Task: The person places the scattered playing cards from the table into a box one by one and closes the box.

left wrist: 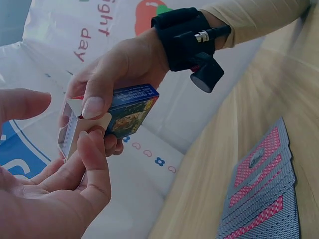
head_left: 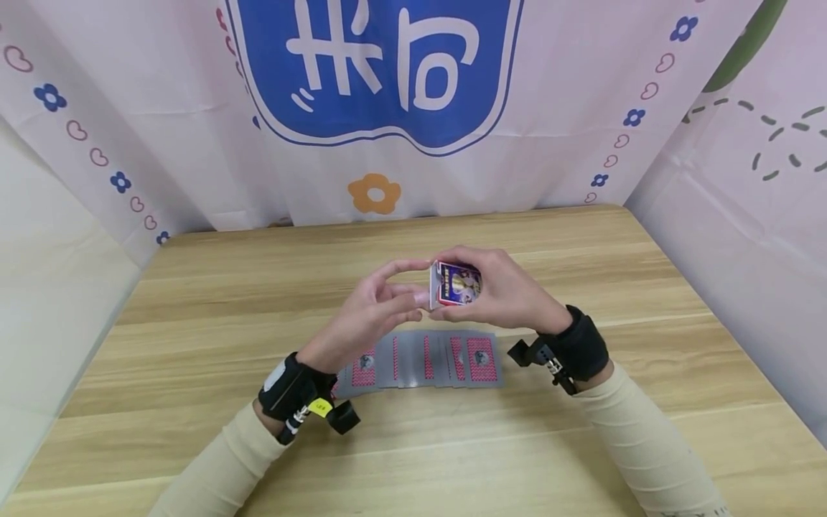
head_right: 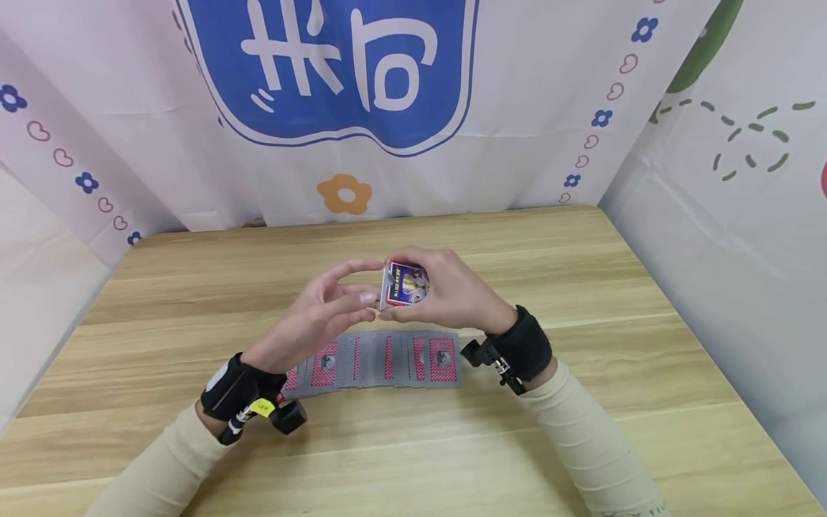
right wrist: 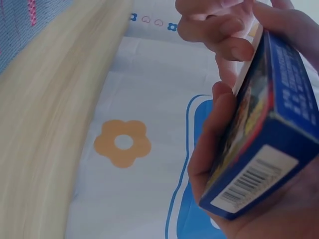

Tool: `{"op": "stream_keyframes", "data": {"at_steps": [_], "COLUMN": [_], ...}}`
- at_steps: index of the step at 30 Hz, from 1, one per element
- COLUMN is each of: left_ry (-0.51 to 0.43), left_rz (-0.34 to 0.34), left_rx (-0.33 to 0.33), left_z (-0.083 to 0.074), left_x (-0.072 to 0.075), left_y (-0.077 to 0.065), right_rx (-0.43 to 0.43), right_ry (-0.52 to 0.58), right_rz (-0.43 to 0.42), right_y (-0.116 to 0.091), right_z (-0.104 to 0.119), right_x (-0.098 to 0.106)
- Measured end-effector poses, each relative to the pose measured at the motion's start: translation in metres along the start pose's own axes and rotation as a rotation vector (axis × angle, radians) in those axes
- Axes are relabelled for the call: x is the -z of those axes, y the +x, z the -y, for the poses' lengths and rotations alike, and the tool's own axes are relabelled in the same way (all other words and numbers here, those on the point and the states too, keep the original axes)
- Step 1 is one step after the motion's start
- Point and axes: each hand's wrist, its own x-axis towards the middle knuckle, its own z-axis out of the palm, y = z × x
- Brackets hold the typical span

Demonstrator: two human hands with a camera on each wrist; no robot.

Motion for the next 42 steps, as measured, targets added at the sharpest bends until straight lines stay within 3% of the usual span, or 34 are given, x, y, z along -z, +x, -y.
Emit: {"op": "stream_keyframes", "data": {"at_steps": [7, 11, 14, 18, 19, 22, 24, 27, 31, 42], "left_ry": [0.036, 0.177, 0.509, 1.144, 1.264, 1.453, 1.485, 1.504, 1.514, 1.429], "left_rz": [-0.029, -0.040, -0.002, 0.081, 0.110, 0.210, 0.272, 0.312, 0.308, 0.298], "left_rx": [-0.026, -0.039, -0.082, -0.164, -0.162, -0.142, -0.106, -0.037, 0.024, 0.089], "left_z": [0.003, 0.007, 0.012, 0.022, 0.024, 0.033, 0.038, 0.044, 0.047, 0.050], "left_x": [-0.004, -0.008, -0.014, -0.030, -0.034, -0.050, -0.059, -0.069, -0.075, -0.078], "left_y": [0.004, 0.011, 0.018, 0.032, 0.037, 0.056, 0.067, 0.078, 0.083, 0.088], "right_rx": [-0.012, -0.024, -0.041, -0.076, -0.085, -0.100, -0.108, -0.110, -0.097, -0.080], "right_ry": [-0.080, -0.137, -0.165, -0.181, -0.184, -0.192, -0.192, -0.186, -0.195, -0.201], "right_rz": [-0.041, -0.086, -0.092, -0.071, -0.068, -0.065, -0.062, -0.049, -0.026, 0.004], "right_y": [-0.003, -0.011, -0.020, -0.031, -0.034, -0.039, -0.041, -0.042, -0.039, -0.039], "right_z": [-0.008, -0.017, -0.025, -0.036, -0.038, -0.043, -0.044, -0.044, -0.041, -0.045], "right_x": [0.015, 0.028, 0.037, 0.046, 0.047, 0.053, 0.056, 0.058, 0.059, 0.054]}}
